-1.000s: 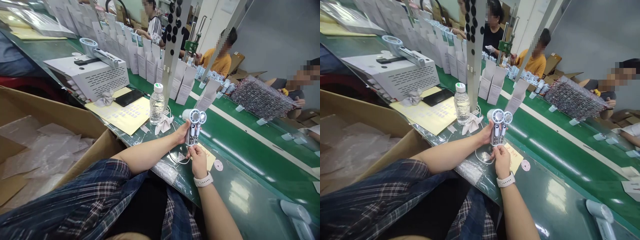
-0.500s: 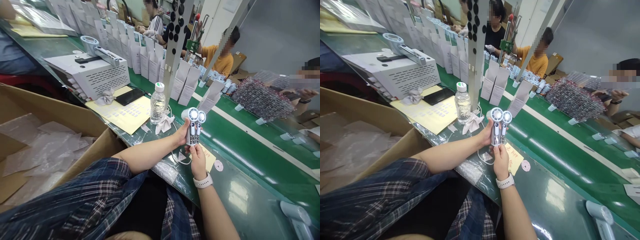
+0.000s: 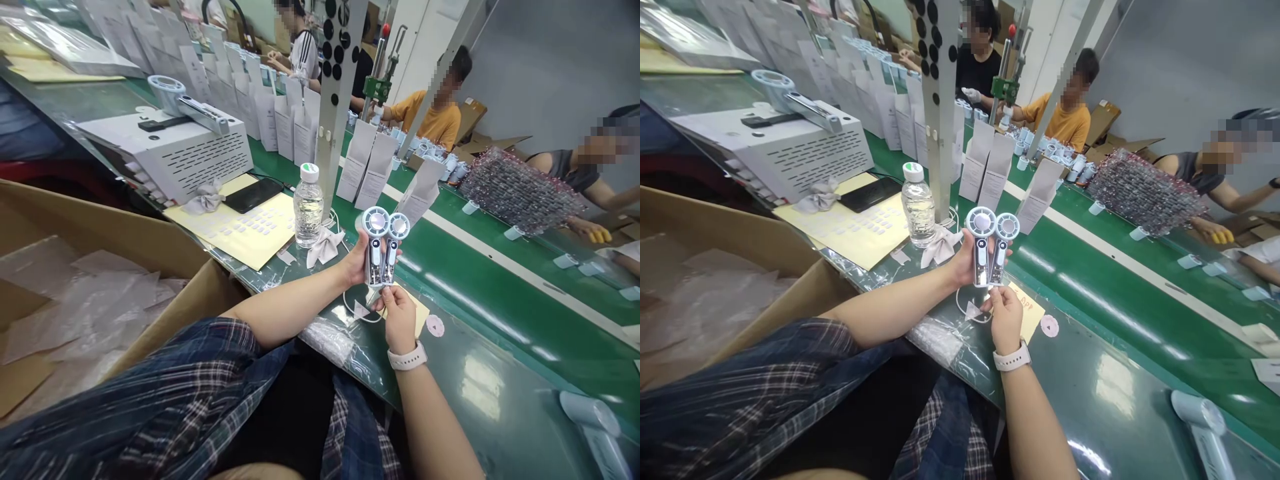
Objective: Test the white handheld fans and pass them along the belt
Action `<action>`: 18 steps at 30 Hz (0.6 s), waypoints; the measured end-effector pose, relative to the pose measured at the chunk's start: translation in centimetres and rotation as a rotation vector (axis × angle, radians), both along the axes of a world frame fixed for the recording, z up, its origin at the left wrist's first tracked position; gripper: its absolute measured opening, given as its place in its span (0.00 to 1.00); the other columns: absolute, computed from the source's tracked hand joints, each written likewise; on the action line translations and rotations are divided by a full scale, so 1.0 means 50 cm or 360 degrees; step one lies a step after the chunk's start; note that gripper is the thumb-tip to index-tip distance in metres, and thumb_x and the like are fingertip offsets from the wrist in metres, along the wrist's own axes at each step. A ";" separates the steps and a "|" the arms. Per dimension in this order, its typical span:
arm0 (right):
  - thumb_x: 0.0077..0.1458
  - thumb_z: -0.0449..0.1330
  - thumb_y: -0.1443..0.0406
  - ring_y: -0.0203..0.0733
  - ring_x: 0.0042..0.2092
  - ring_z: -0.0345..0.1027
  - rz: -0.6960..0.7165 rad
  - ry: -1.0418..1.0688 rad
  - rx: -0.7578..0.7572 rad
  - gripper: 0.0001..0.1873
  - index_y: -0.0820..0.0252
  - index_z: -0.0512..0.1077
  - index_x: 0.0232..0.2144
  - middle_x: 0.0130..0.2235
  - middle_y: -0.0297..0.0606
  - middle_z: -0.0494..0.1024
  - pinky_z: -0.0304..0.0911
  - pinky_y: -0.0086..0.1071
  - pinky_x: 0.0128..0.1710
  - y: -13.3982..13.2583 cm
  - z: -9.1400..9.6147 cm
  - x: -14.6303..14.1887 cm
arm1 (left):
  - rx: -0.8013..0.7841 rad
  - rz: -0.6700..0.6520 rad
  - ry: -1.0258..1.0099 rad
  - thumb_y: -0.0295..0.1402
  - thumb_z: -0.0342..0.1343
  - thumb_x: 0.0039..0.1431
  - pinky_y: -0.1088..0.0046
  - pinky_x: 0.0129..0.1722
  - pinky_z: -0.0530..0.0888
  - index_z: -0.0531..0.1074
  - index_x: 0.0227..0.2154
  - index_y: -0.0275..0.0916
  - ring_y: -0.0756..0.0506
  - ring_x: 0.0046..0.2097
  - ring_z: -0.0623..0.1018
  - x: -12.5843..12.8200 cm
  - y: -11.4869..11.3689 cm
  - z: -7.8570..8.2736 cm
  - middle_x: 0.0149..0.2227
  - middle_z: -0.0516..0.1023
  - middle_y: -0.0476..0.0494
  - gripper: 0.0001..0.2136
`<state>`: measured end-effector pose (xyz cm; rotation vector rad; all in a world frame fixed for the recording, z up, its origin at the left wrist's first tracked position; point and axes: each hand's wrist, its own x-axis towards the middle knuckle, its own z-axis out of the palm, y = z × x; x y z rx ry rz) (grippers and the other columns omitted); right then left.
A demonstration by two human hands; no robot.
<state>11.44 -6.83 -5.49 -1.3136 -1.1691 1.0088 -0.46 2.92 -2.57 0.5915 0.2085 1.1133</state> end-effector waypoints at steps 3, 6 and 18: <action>0.54 0.63 0.46 0.37 0.22 0.65 -0.0009 0.0189 -0.0036 0.23 0.56 0.67 0.23 0.17 0.28 0.69 0.63 0.32 0.29 -0.004 -0.001 -0.007 | 0.0108 0.0022 0.0019 0.68 0.65 0.31 0.65 0.42 0.77 0.70 0.21 0.35 0.37 0.47 0.80 0.002 -0.003 -0.003 0.40 0.79 0.37 0.35; 0.52 0.65 0.45 0.35 0.20 0.63 -0.0017 0.0297 -0.0032 0.24 0.56 0.65 0.21 0.16 0.27 0.68 0.62 0.31 0.26 -0.008 0.001 -0.013 | 0.0157 0.0027 0.0034 0.68 0.64 0.29 0.65 0.42 0.77 0.70 0.21 0.35 0.39 0.45 0.80 0.005 -0.007 -0.003 0.38 0.79 0.38 0.35; 0.61 0.56 0.51 0.43 0.38 0.70 -0.0047 -0.0097 0.0160 0.18 0.56 0.72 0.28 0.34 0.37 0.77 0.65 0.40 0.45 0.007 -0.013 0.021 | -0.0037 0.0022 -0.0013 0.66 0.64 0.37 0.63 0.41 0.77 0.72 0.30 0.36 0.37 0.45 0.80 0.007 0.015 -0.021 0.37 0.80 0.38 0.34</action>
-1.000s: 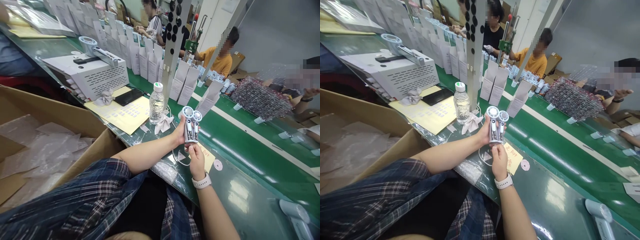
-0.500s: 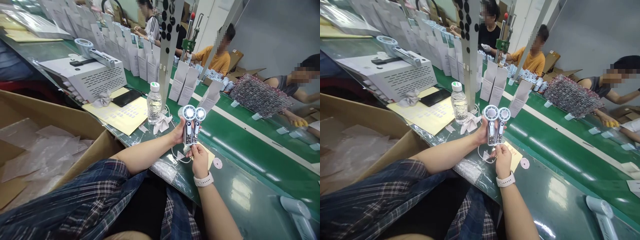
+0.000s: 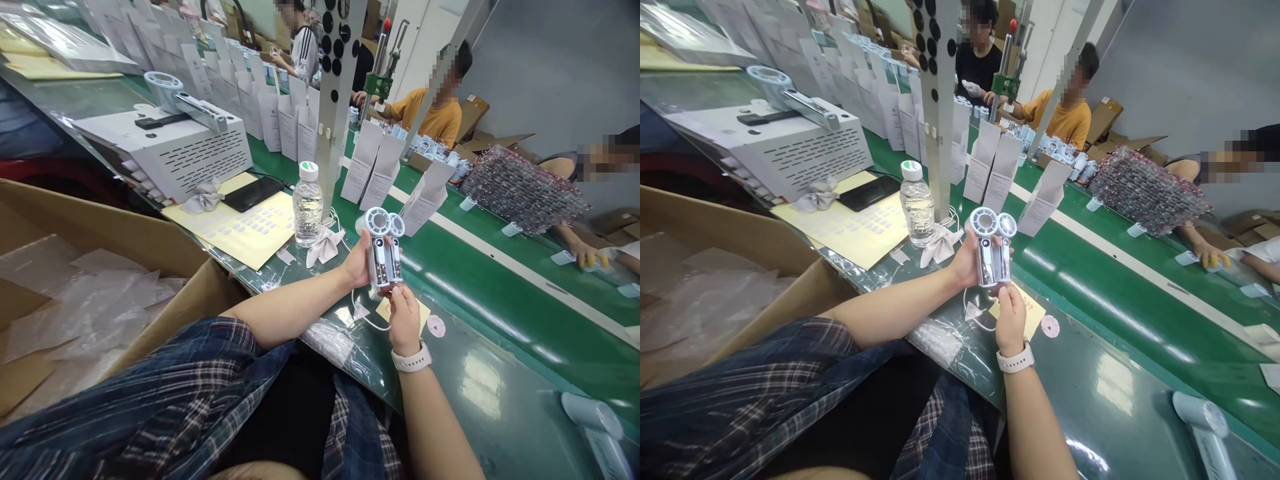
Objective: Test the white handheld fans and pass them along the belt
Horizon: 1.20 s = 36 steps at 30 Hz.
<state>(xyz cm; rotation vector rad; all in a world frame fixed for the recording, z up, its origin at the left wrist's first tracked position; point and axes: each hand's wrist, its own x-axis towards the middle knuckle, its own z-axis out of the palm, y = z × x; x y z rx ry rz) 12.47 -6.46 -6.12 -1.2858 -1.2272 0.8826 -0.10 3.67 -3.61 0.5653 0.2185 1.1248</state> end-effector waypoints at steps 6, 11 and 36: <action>0.57 0.58 0.52 0.52 0.61 0.63 -0.0398 -0.0225 0.0118 0.20 0.57 0.73 0.46 0.57 0.47 0.73 0.55 0.50 0.62 0.017 0.003 0.047 | 0.0036 -0.0160 0.0217 0.47 0.70 0.40 0.62 0.44 0.76 0.74 0.37 0.35 0.39 0.42 0.80 0.001 -0.008 -0.009 0.37 0.81 0.39 0.25; 0.52 0.64 0.50 0.48 0.46 0.73 -0.0018 0.0260 -0.0096 0.23 0.56 0.72 0.47 0.45 0.41 0.80 0.69 0.42 0.45 0.021 0.001 0.067 | 0.0592 -0.0190 0.0626 0.44 0.76 0.38 0.62 0.57 0.68 0.78 0.41 0.36 0.37 0.55 0.75 0.012 -0.040 -0.015 0.47 0.79 0.37 0.27; 0.47 0.70 0.55 0.37 0.32 0.71 -0.0210 0.0530 -0.0001 0.22 0.54 0.65 0.39 0.35 0.30 0.76 0.68 0.37 0.38 0.015 0.024 0.062 | 0.0246 -0.0345 0.0467 0.31 0.68 0.39 0.70 0.35 0.71 0.64 0.41 0.39 0.50 0.34 0.76 0.002 -0.039 0.009 0.36 0.72 0.50 0.25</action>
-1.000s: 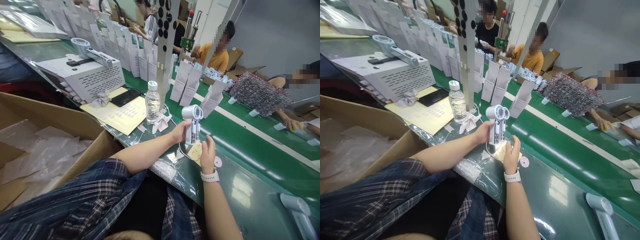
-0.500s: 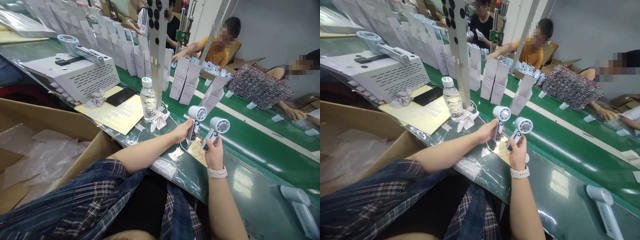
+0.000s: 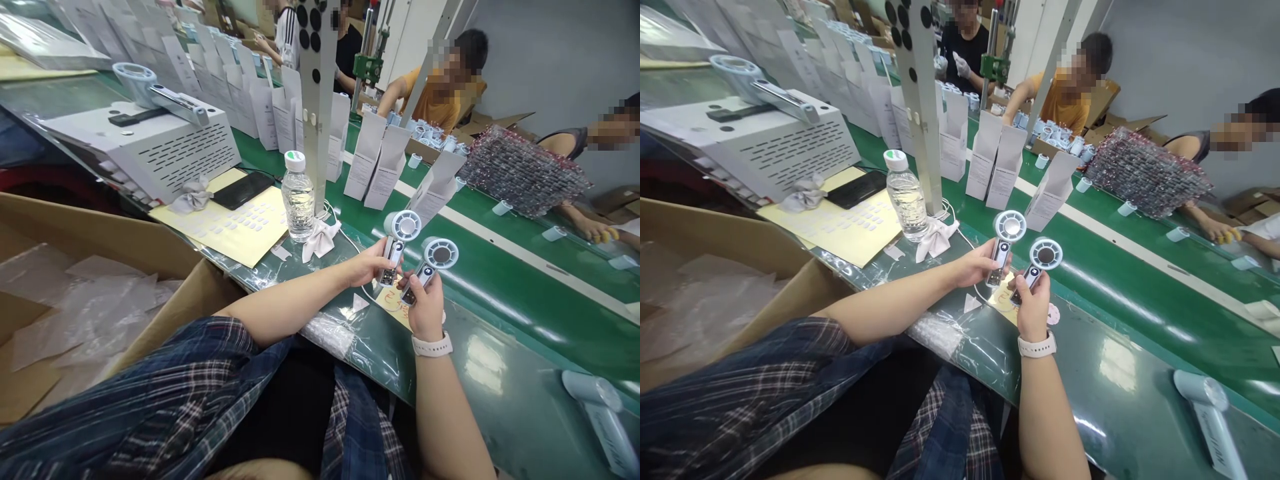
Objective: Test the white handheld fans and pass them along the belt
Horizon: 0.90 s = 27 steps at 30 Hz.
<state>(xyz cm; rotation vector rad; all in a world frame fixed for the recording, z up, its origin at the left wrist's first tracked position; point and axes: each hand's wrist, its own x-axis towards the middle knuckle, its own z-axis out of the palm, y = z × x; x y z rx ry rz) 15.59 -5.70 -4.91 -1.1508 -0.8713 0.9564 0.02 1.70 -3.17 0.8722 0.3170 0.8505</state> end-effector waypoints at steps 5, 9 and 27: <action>0.48 0.66 0.59 0.41 0.35 0.73 0.0055 0.0075 -0.0024 0.19 0.52 0.66 0.42 0.37 0.31 0.76 0.69 0.39 0.40 0.000 0.002 -0.006 | 0.0007 0.0008 0.0047 0.28 0.64 0.39 0.70 0.34 0.69 0.64 0.44 0.39 0.50 0.32 0.75 0.001 0.000 0.003 0.35 0.72 0.50 0.26; 0.46 0.64 0.61 0.40 0.34 0.73 0.0079 0.0126 -0.0049 0.19 0.52 0.67 0.42 0.37 0.31 0.77 0.70 0.39 0.39 -0.001 0.006 -0.008 | 0.0041 0.0048 0.0115 0.27 0.62 0.39 0.70 0.34 0.69 0.63 0.44 0.39 0.50 0.31 0.75 0.003 -0.001 0.003 0.34 0.72 0.51 0.26; 0.46 0.63 0.63 0.40 0.35 0.73 0.0087 0.0101 -0.0053 0.20 0.54 0.67 0.44 0.38 0.32 0.78 0.69 0.38 0.38 0.000 0.000 -0.010 | 0.0104 0.0010 0.0081 0.29 0.63 0.40 0.69 0.35 0.70 0.63 0.45 0.40 0.50 0.32 0.75 0.001 0.005 -0.004 0.35 0.72 0.51 0.26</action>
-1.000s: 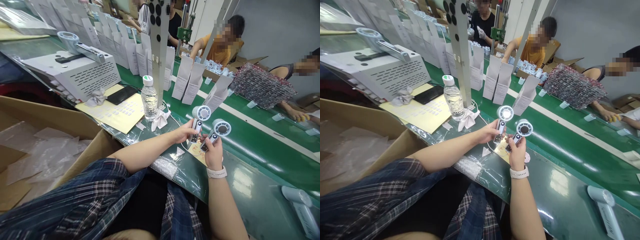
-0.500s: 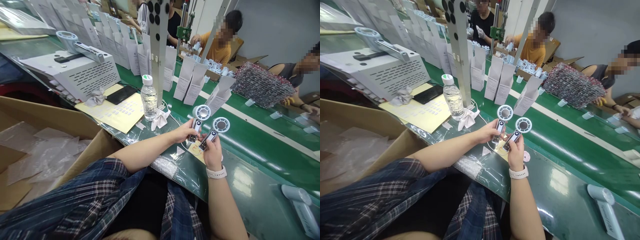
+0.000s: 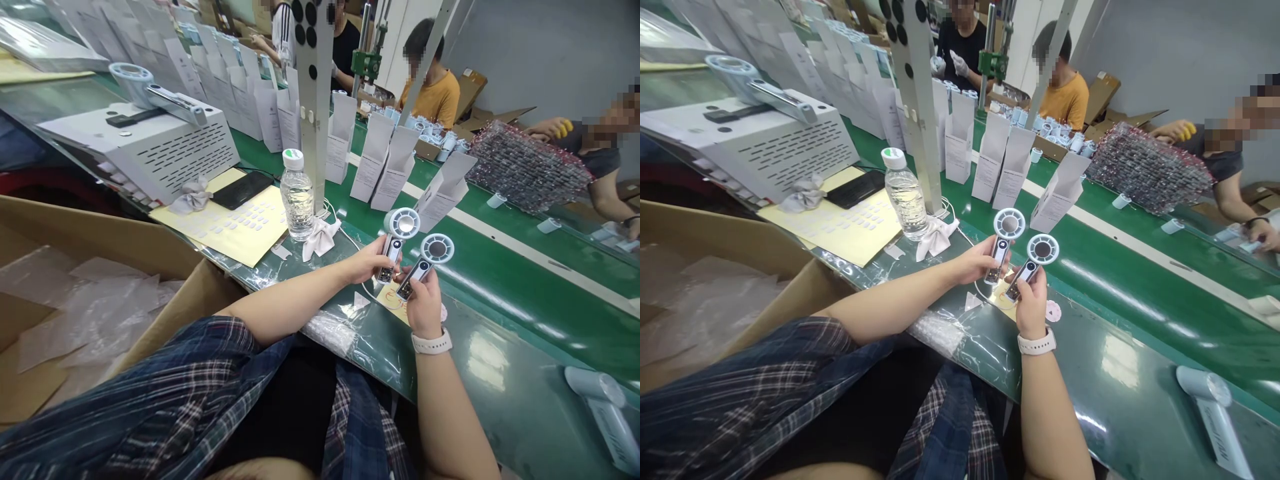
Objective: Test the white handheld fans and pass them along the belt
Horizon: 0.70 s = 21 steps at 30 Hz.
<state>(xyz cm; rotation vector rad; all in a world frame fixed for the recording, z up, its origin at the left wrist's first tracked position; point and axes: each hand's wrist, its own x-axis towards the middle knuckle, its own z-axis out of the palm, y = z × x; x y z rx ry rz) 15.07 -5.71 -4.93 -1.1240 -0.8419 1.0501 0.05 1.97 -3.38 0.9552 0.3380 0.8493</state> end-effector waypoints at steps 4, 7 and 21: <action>0.46 0.63 0.63 0.41 0.36 0.74 -0.0017 -0.0004 -0.0005 0.19 0.54 0.67 0.43 0.38 0.33 0.79 0.70 0.40 0.40 0.000 -0.002 -0.003 | -0.0030 -0.0029 -0.0008 0.30 0.65 0.40 0.67 0.36 0.70 0.62 0.45 0.40 0.49 0.33 0.76 0.002 0.000 -0.008 0.35 0.72 0.50 0.27; 0.46 0.63 0.63 0.42 0.36 0.74 -0.0003 0.0001 0.0004 0.19 0.53 0.67 0.42 0.39 0.34 0.79 0.70 0.41 0.41 0.000 -0.002 -0.005 | -0.0041 -0.0063 -0.0030 0.32 0.67 0.41 0.66 0.36 0.71 0.62 0.45 0.40 0.48 0.32 0.76 0.004 -0.001 -0.013 0.35 0.72 0.50 0.27; 0.50 0.62 0.57 0.37 0.27 0.68 0.0026 -0.0013 -0.0037 0.12 0.54 0.68 0.36 0.32 0.32 0.77 0.65 0.33 0.26 -0.008 0.010 -0.012 | -0.0102 0.0097 0.0082 0.32 0.62 0.45 0.71 0.30 0.69 0.63 0.44 0.39 0.51 0.28 0.74 0.005 -0.002 0.003 0.32 0.71 0.51 0.22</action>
